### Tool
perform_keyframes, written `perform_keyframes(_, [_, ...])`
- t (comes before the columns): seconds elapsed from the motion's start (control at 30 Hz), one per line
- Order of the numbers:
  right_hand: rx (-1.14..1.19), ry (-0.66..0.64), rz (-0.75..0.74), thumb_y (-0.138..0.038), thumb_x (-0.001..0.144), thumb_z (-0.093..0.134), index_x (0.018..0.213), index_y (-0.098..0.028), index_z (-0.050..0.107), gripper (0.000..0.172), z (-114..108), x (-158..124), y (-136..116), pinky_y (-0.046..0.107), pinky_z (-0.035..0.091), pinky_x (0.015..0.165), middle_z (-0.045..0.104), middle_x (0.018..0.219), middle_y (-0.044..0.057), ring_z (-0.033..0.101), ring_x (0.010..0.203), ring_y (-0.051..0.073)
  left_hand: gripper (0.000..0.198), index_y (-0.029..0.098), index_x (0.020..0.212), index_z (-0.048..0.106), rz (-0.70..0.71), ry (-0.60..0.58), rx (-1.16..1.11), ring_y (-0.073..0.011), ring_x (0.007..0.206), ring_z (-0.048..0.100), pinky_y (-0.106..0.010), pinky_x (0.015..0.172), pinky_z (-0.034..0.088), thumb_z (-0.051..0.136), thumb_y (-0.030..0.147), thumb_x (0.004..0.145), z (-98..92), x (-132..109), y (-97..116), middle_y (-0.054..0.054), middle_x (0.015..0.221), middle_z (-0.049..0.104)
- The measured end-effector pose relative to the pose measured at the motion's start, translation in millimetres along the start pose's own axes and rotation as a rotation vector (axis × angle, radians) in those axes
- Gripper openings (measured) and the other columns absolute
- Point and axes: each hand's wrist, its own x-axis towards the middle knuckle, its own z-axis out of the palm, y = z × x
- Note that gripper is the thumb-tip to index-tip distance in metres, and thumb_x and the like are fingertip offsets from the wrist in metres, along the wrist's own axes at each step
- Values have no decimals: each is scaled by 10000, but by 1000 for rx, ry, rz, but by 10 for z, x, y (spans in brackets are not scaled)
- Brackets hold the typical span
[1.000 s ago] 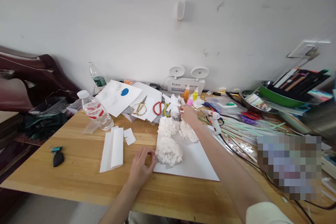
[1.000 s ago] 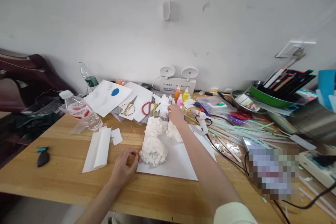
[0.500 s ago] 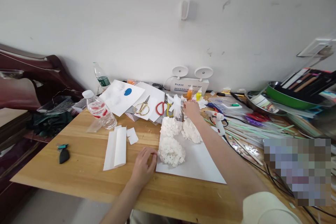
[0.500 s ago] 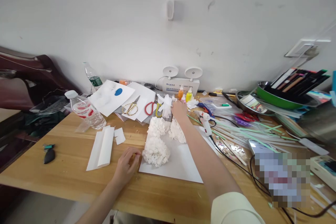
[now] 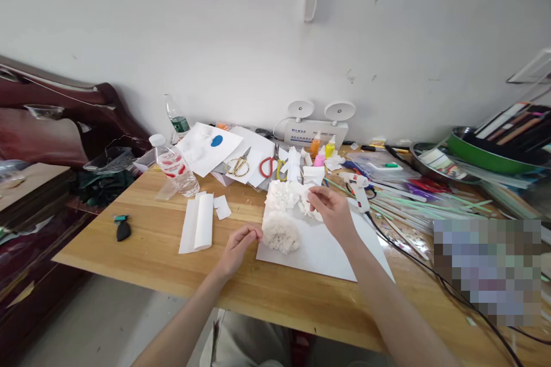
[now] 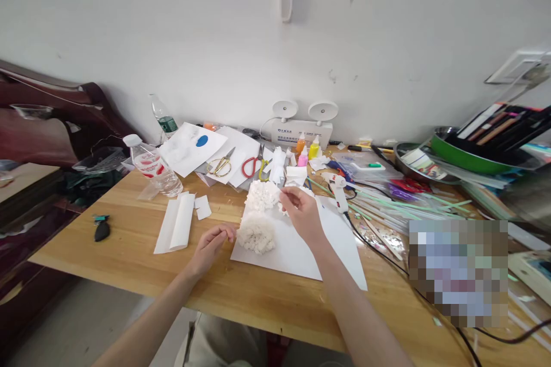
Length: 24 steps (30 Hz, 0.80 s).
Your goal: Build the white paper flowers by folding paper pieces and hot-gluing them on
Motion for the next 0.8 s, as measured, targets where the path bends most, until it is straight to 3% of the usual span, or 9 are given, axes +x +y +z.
perform_keyframes(0.13, [213, 41, 51, -340, 677, 623, 766, -173, 584, 194, -45, -145, 143, 273, 450, 519, 540, 592, -22, 514, 498, 105, 353, 199, 531, 295, 89, -141, 0, -129, 522, 395, -292, 542, 401, 288, 381, 832, 122, 222, 183, -8, 524, 384])
perform_keyframes(0.27, [314, 15, 48, -311, 674, 632, 749, -188, 585, 152, -100, -196, 226, 307, 470, 544, 537, 581, -36, 520, 482, 106, 366, 189, 537, 390, 156, -151, 61, -140, 589, 444, -303, 636, 412, 358, 408, 828, 317, 584, 410, -22, 583, 453])
perform_keyframes(0.33, [277, -81, 35, -300, 710, 606, 767, -185, 589, 129, -122, -227, 226, 301, 465, 533, 541, 569, -32, 518, 479, 107, 257, 180, 700, 527, 320, -206, 182, -160, 780, 514, -314, 780, 402, 401, 363, 831, 439, 751, 510, -54, 777, 564])
perform_keyframes(0.4, [201, -147, 10, -298, 741, 577, 793, -179, 587, 130, -140, -254, 217, 281, 443, 497, 540, 556, -26, 499, 472, 106, 218, 195, 943, 556, 428, -311, 285, -172, 947, 504, -328, 892, 345, 460, 343, 815, 544, 870, 576, -62, 989, 589])
perform_keyframes(0.47, [101, -176, -16, -304, 751, 564, 813, -176, 585, 144, -155, -271, 209, 267, 424, 472, 549, 569, -17, 479, 467, 103, 269, 215, 1004, 561, 463, -377, 408, -176, 955, 505, -352, 942, 287, 516, 362, 785, 603, 934, 597, -41, 984, 614])
perform_keyframes(0.63, [-79, -185, -35, -286, 752, 553, 790, -169, 599, 132, -168, -275, 189, 246, 406, 480, 554, 609, -7, 469, 490, 98, 196, 219, 826, 636, 417, -412, 553, -137, 758, 539, -375, 966, 224, 536, 379, 771, 517, 941, 509, 19, 747, 650])
perform_keyframes(0.8, [-52, -174, 17, -326, 735, 569, 828, -164, 609, 191, -137, -275, 197, 235, 382, 472, 525, 593, -7, 460, 513, 102, 221, 189, 732, 630, 346, -398, 495, -94, 599, 488, -308, 870, 332, 502, 358, 795, 393, 861, 443, 21, 661, 625])
